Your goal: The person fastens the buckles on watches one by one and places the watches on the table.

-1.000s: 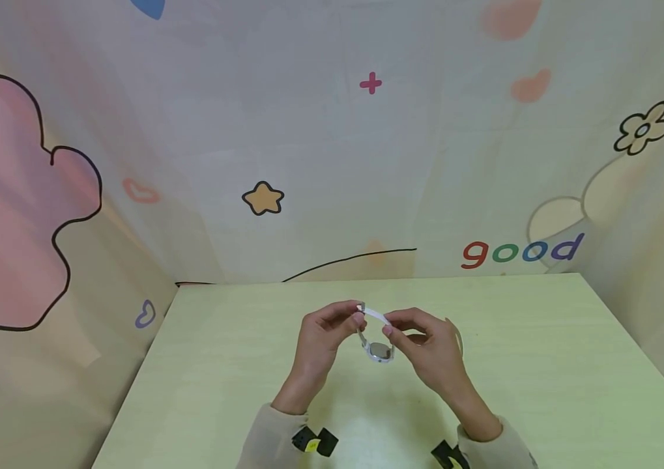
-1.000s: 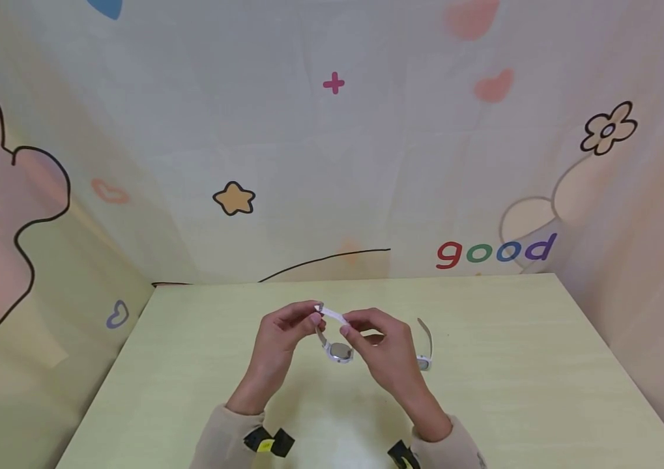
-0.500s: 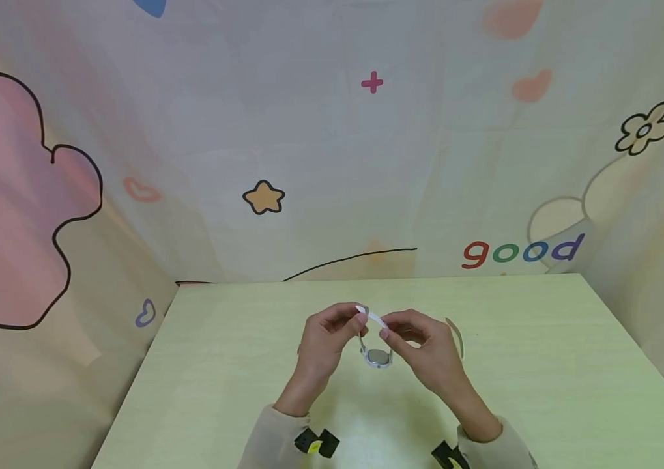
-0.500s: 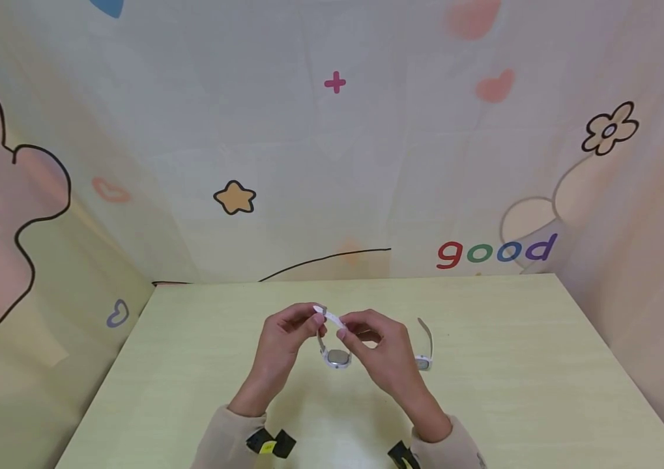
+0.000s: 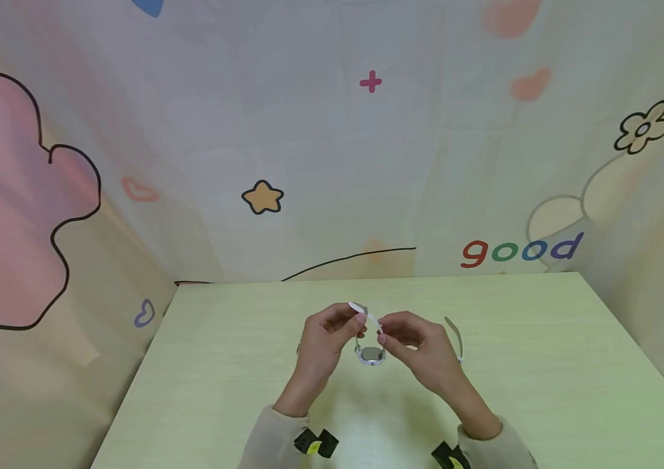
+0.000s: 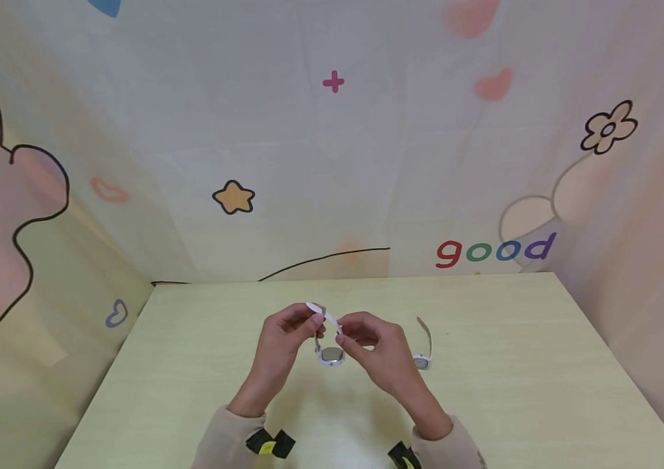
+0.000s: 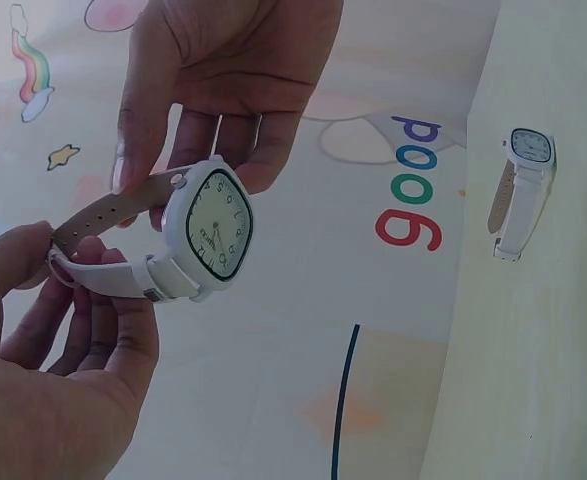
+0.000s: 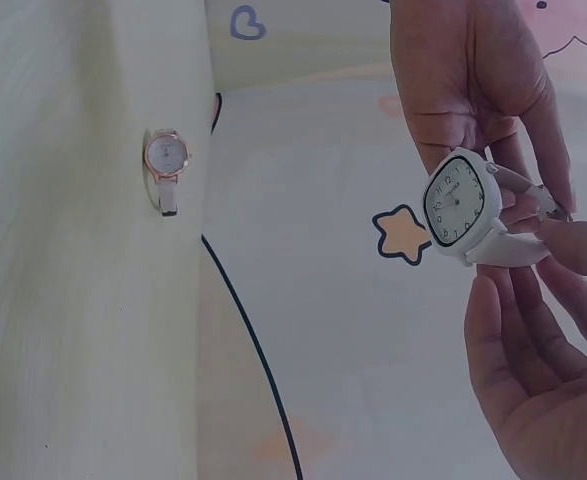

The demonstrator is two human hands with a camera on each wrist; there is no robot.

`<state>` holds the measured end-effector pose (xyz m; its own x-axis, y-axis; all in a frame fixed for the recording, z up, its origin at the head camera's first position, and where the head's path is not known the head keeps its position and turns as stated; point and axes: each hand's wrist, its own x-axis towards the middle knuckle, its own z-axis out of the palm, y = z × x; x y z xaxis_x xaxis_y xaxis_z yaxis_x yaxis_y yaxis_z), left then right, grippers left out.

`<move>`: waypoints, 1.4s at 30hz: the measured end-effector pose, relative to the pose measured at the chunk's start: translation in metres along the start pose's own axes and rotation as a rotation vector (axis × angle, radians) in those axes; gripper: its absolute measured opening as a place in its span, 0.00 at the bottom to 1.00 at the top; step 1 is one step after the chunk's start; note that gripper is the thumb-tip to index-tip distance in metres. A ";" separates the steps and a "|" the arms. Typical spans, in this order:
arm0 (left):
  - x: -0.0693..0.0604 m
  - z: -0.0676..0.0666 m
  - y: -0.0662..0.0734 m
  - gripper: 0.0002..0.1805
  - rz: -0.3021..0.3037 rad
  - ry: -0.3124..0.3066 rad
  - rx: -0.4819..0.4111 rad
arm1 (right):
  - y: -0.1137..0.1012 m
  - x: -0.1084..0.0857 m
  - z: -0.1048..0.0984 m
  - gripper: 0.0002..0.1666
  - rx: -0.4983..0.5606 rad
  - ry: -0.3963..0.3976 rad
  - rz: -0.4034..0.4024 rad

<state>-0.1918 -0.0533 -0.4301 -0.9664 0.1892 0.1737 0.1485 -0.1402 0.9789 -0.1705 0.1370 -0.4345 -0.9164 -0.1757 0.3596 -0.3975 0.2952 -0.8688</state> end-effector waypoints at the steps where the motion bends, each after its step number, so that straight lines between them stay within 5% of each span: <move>1: 0.000 0.000 0.000 0.12 -0.006 -0.005 0.006 | 0.000 0.000 0.000 0.12 0.002 -0.001 -0.002; 9: -0.001 0.001 -0.002 0.13 0.031 0.008 0.019 | 0.006 -0.002 0.003 0.22 0.016 -0.109 0.026; 20: -0.001 0.000 -0.001 0.16 -0.003 -0.030 0.000 | 0.002 -0.002 0.003 0.14 -0.024 -0.009 -0.019; 37: -0.004 0.003 -0.003 0.12 0.001 -0.040 0.012 | 0.004 -0.002 0.004 0.12 0.013 -0.003 -0.090; 42: -0.004 0.004 -0.005 0.14 0.011 -0.030 0.016 | 0.006 -0.002 0.005 0.15 0.027 -0.030 -0.054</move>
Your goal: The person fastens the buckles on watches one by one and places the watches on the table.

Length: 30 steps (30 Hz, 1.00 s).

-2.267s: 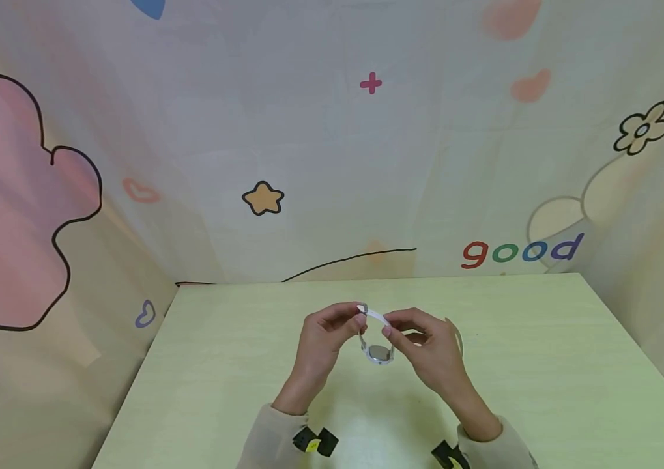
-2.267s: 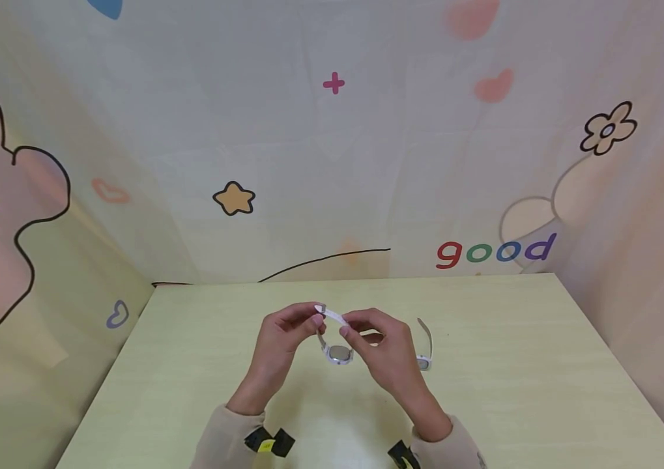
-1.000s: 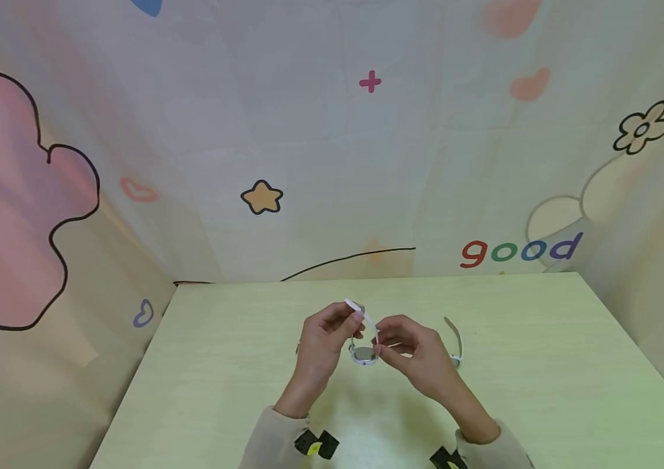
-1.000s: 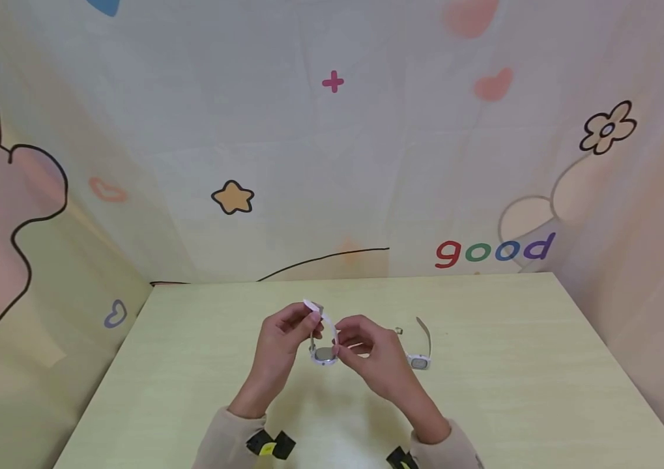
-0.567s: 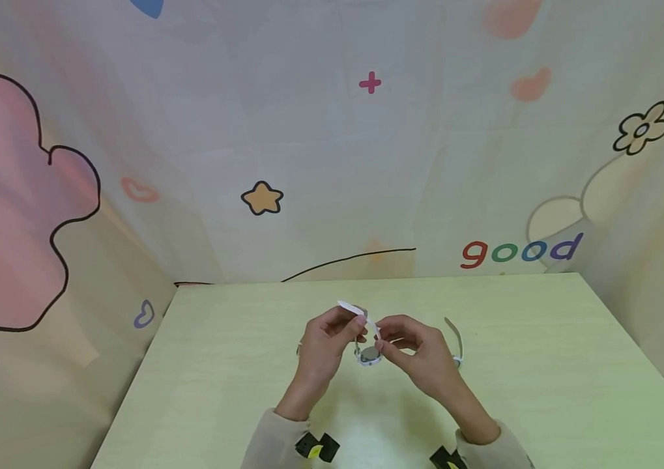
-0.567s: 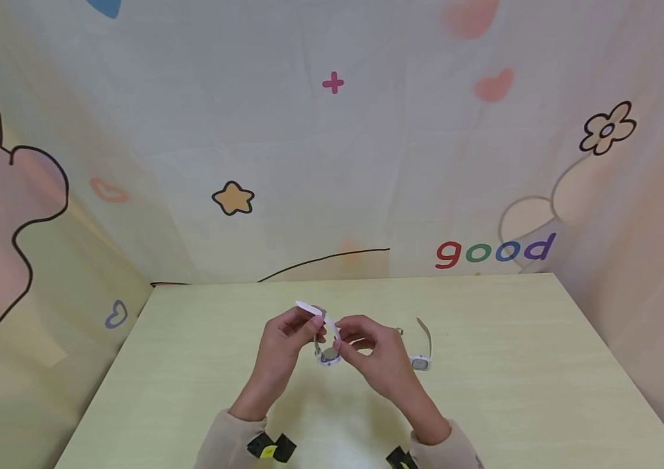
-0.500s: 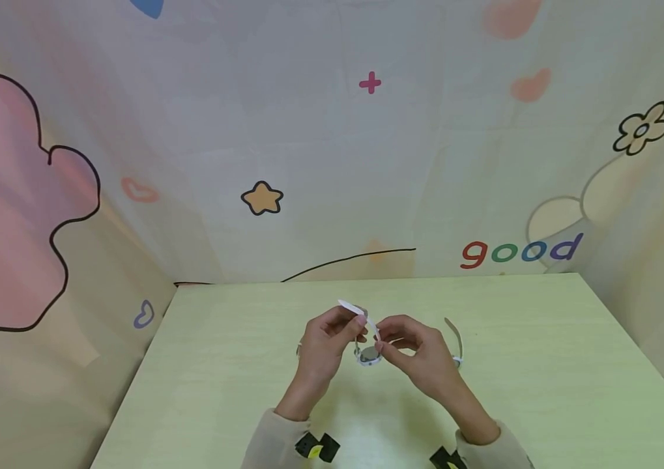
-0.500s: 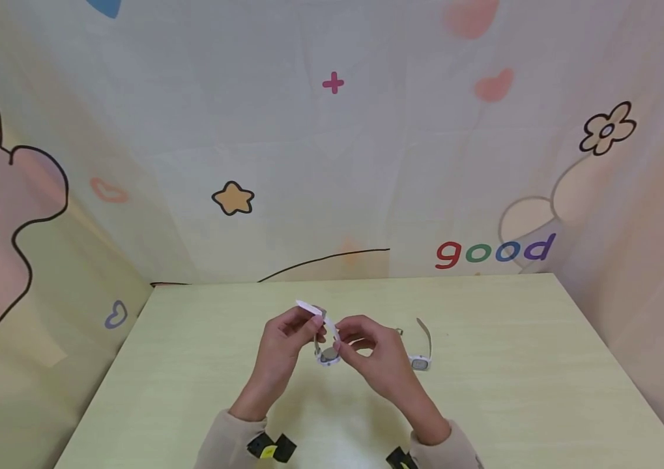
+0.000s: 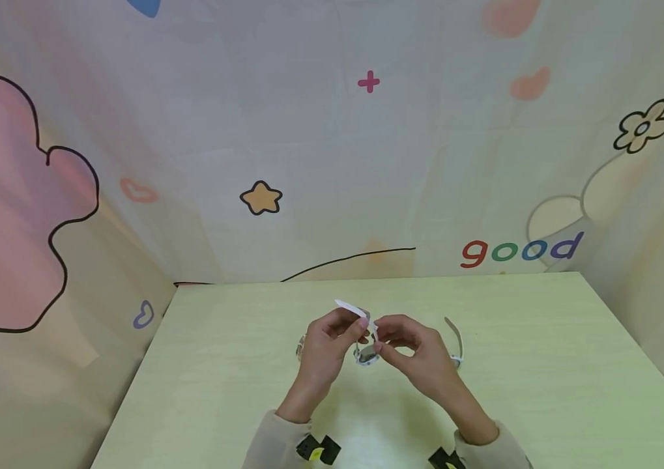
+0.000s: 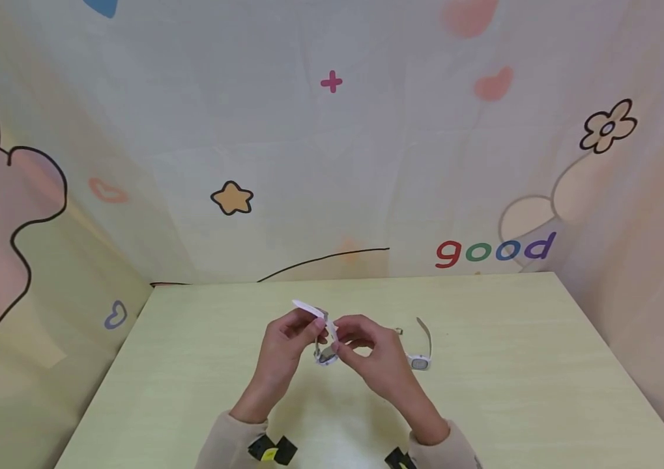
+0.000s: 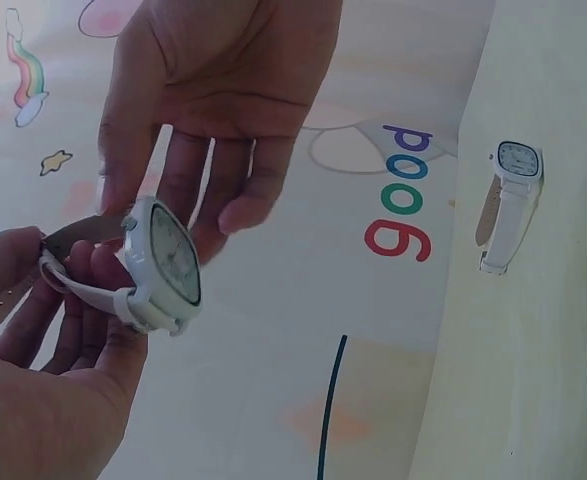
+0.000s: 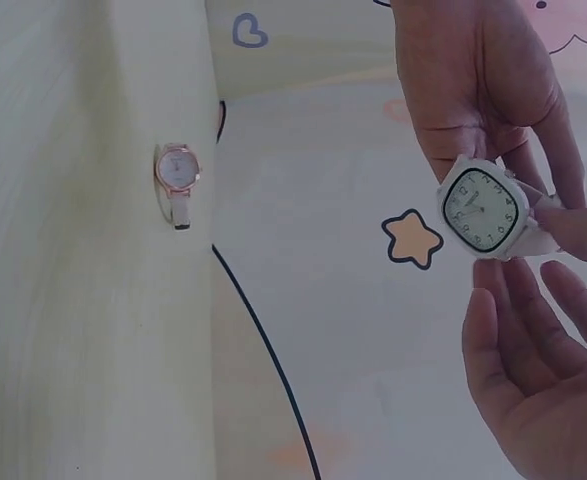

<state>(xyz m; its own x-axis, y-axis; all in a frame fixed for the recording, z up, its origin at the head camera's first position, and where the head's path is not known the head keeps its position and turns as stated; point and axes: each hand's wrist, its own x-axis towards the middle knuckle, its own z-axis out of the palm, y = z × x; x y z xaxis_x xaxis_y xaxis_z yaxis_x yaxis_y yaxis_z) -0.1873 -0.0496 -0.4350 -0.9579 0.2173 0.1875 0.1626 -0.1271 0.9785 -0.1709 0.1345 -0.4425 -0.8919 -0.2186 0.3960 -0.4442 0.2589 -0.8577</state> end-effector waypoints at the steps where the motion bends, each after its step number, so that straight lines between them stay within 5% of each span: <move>1: 0.000 0.000 0.000 0.15 0.004 0.006 0.005 | 0.001 0.000 0.000 0.15 -0.001 -0.009 0.008; 30: 0.000 0.002 0.000 0.11 -0.012 -0.058 0.047 | 0.000 0.000 -0.001 0.09 -0.037 0.037 -0.016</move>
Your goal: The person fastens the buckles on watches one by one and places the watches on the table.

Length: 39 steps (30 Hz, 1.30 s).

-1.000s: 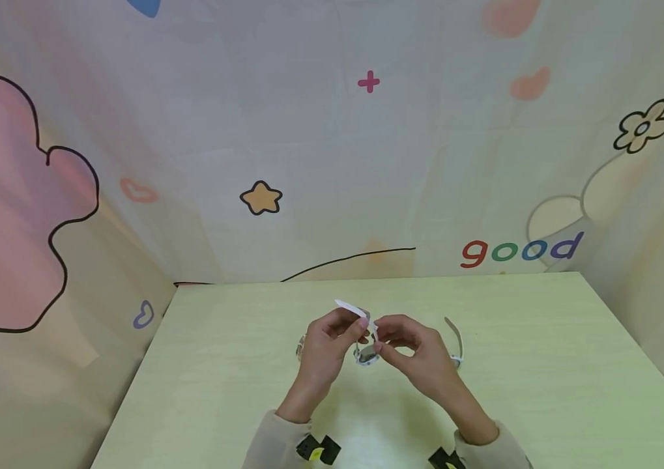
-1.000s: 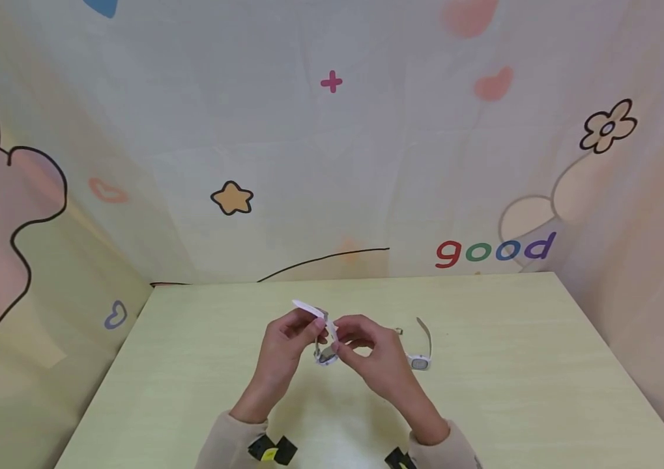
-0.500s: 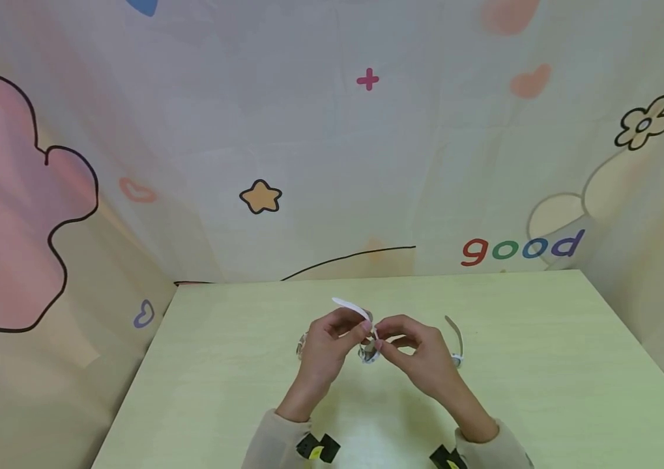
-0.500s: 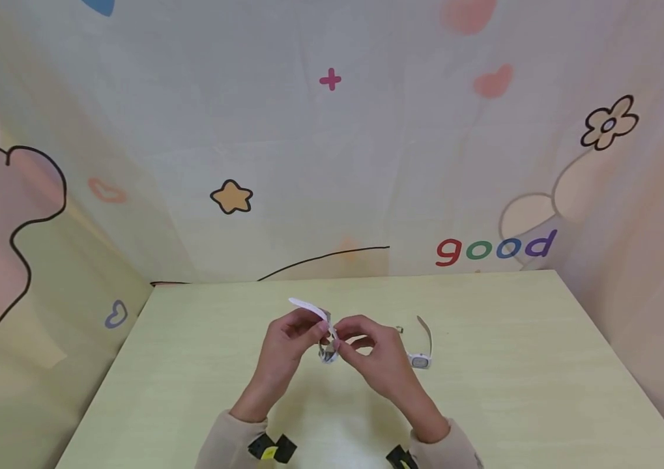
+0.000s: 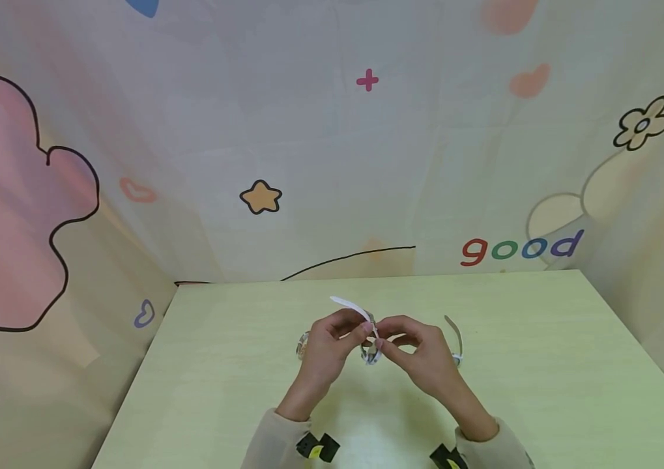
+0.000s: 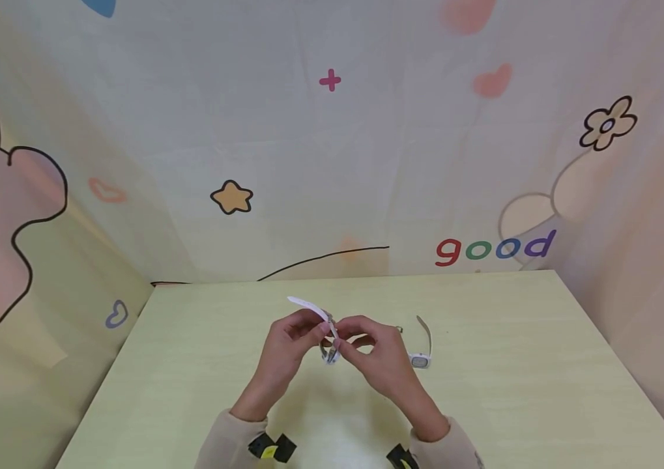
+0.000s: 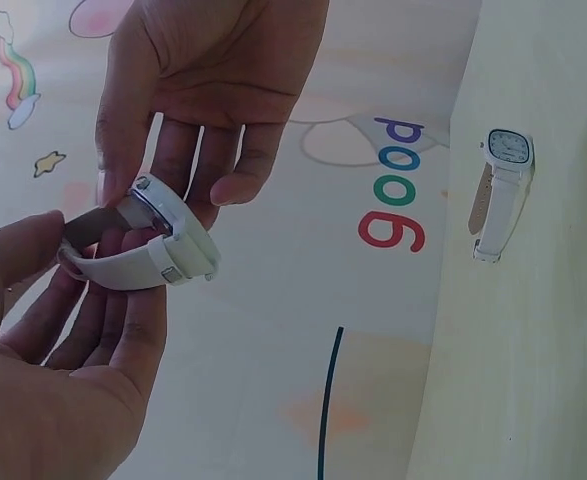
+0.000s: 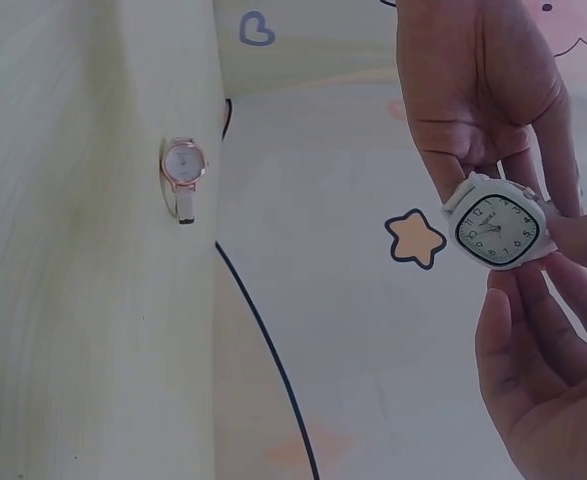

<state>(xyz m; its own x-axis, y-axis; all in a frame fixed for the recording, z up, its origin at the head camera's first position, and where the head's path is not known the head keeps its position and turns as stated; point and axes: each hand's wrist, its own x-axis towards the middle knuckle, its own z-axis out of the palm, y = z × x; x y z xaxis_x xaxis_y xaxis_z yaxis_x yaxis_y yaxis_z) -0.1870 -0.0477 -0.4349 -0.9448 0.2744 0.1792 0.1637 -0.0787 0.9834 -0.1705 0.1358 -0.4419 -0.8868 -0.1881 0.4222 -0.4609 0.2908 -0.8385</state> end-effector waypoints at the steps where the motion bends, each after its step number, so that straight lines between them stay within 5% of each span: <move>1: 0.000 0.000 0.000 0.11 0.006 -0.002 0.004 | 0.000 0.000 0.000 0.09 0.003 0.002 0.000; 23: -0.003 0.000 0.001 0.13 0.010 0.017 0.063 | -0.001 -0.001 -0.008 0.06 0.058 0.025 0.043; 32: -0.003 -0.001 -0.006 0.11 0.129 0.028 0.196 | -0.004 0.001 -0.009 0.07 0.113 0.028 0.064; 39: -0.004 0.000 -0.009 0.09 0.151 0.035 0.253 | -0.004 0.001 -0.010 0.09 0.131 0.010 0.080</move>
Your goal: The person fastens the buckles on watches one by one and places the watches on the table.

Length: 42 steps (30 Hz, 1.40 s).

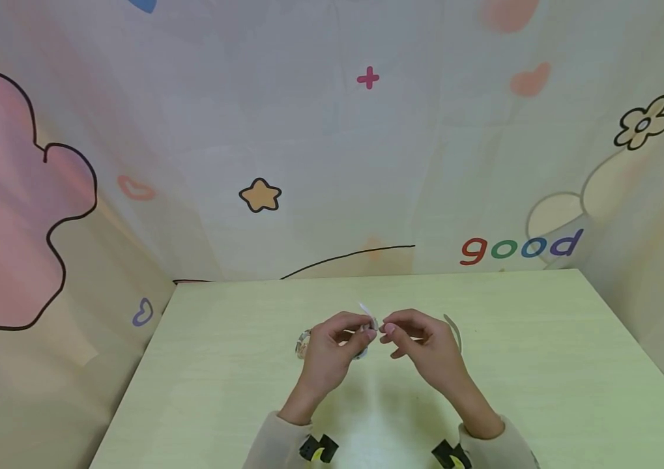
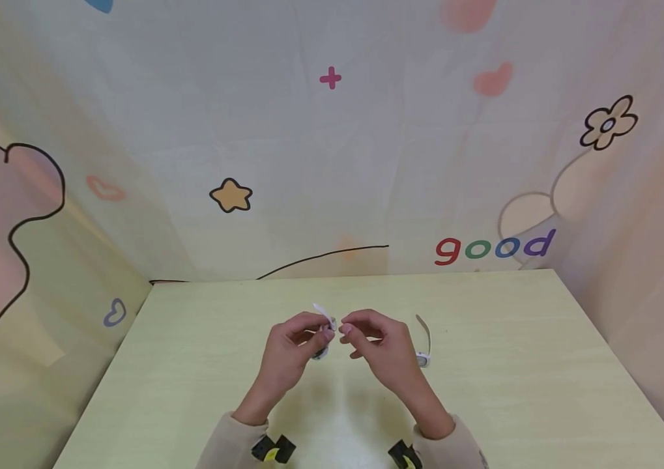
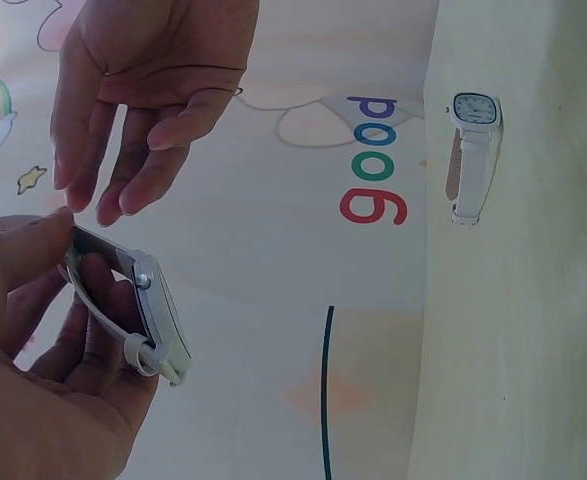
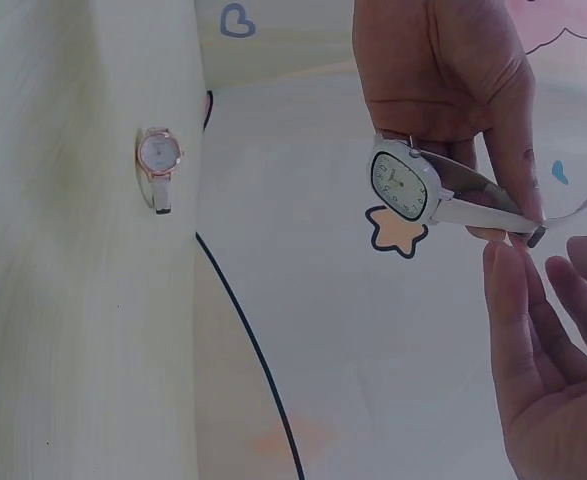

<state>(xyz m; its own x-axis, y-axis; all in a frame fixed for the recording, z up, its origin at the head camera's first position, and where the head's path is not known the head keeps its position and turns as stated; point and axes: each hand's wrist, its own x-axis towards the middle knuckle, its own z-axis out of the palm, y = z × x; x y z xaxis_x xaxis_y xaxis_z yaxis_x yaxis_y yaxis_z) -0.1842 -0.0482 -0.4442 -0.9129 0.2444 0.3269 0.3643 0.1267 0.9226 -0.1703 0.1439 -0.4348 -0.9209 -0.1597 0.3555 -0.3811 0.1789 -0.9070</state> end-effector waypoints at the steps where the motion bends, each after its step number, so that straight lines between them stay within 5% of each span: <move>1: 0.000 0.000 0.000 0.09 0.001 0.000 0.005 | 0.000 0.000 0.000 0.08 0.002 -0.003 0.003; 12: -0.003 0.004 -0.005 0.09 0.054 -0.017 0.016 | 0.000 0.000 0.003 0.07 0.002 -0.012 0.036; 29: -0.003 0.007 -0.002 0.08 0.017 0.010 0.097 | 0.000 0.000 0.005 0.08 -0.092 0.038 0.010; 42: -0.002 0.003 -0.005 0.09 -0.055 -0.060 -0.106 | -0.004 -0.002 0.007 0.07 -0.078 0.072 -0.021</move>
<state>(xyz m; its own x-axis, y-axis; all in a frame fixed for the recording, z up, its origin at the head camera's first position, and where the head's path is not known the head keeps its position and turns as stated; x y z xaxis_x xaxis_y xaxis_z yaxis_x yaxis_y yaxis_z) -0.1833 -0.0462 -0.4508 -0.9174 0.2970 0.2650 0.2892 0.0401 0.9564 -0.1665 0.1369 -0.4332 -0.9153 -0.0941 0.3917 -0.4026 0.2520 -0.8800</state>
